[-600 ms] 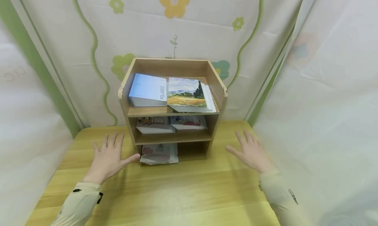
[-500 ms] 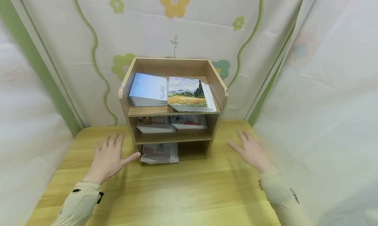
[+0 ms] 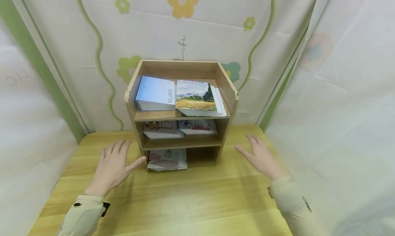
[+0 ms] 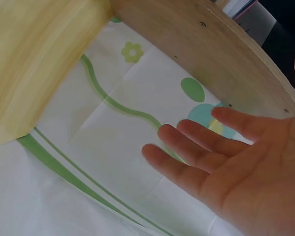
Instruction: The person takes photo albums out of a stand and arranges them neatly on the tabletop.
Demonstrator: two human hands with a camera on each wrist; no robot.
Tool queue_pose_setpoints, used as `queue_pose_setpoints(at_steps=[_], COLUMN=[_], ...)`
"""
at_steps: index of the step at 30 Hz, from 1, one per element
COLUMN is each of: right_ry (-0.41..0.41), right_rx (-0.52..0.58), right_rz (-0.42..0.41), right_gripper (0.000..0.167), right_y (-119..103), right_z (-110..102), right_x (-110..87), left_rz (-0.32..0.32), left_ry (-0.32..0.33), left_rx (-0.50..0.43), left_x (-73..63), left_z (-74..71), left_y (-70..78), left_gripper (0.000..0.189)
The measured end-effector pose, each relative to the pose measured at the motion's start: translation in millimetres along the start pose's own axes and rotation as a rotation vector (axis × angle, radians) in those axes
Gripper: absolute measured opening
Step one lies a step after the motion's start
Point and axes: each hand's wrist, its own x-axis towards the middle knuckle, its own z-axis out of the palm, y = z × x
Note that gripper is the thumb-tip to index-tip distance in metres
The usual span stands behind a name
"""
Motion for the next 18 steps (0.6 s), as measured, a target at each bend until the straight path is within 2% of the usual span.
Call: queue_pose_setpoints(at_steps=[8, 18], right_ry=[0.042, 0.015], right_rx=[0.045, 0.06], right_rz=[-0.004, 0.0], right_gripper=[0.089, 0.09], right_y=[-13.0, -22.5], right_z=[-1.8, -4.8], right_x=[-1.6, -3.5], left_rz=[0.021, 0.032], left_ry=[0.018, 0.017], left_rx=[-0.023, -0.033], left_x=[0.4, -0.1], left_z=[-7.8, -10.6], left_y=[8.9, 16.4], left_gripper=[0.085, 0.081])
